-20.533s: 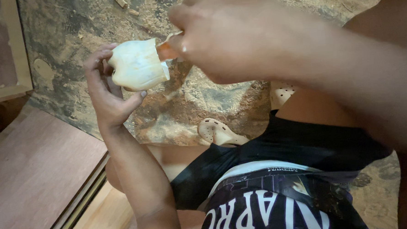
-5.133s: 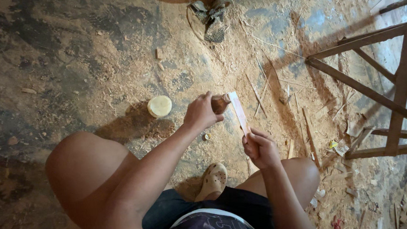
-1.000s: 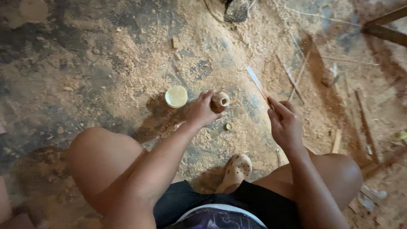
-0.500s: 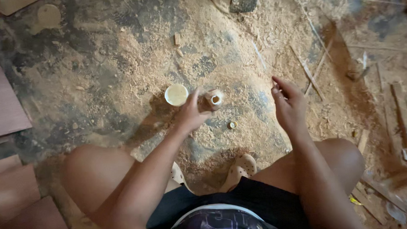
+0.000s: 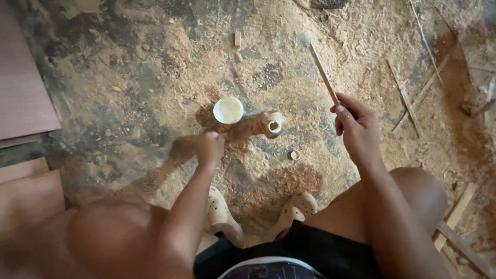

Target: The person applies a white substance from a plastic container onto a wooden cup using a spatula. They then pick up a wooden bottle and use the spatula to apply and spread the substance around its opening and neck.

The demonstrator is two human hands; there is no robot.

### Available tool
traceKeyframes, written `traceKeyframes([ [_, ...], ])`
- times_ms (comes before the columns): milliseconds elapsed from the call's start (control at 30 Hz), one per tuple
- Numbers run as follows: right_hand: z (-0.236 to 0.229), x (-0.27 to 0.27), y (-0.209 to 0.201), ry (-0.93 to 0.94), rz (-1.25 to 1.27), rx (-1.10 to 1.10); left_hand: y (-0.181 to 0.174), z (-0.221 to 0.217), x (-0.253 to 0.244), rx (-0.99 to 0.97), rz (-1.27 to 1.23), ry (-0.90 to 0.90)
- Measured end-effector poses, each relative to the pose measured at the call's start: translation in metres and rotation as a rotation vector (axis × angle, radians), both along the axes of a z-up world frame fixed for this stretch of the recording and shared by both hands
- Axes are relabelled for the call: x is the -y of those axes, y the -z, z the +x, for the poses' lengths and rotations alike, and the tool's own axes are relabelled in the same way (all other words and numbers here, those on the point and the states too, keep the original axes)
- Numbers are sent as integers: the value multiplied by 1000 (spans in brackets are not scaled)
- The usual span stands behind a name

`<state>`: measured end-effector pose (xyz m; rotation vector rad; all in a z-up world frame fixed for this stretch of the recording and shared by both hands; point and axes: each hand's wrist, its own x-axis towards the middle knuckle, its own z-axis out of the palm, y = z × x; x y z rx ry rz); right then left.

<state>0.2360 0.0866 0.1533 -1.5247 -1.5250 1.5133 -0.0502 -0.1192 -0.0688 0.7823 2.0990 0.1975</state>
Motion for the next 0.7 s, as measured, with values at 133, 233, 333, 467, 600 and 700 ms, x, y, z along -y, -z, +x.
traceKeyframes([
  [133, 0, 1, 0, -16, -18, -69, 6, 6, -10, -152, 236, -253],
  [233, 3, 4, -5, -15, -37, 16, 23, 22, -18, -262, 349, -301],
  [333, 4, 7, -9, -11, -15, 41, 43, 31, -32, -311, 468, -343],
  [467, 6, 12, -12, -21, 1, 49, 54, 30, -39, -145, 763, -398],
  [600, 7, 16, -13, -6, 29, 145, 54, 30, -41, -111, 810, -297],
  [700, 7, 20, -15, 19, 20, 121, 54, 21, -36, -383, 804, -18],
])
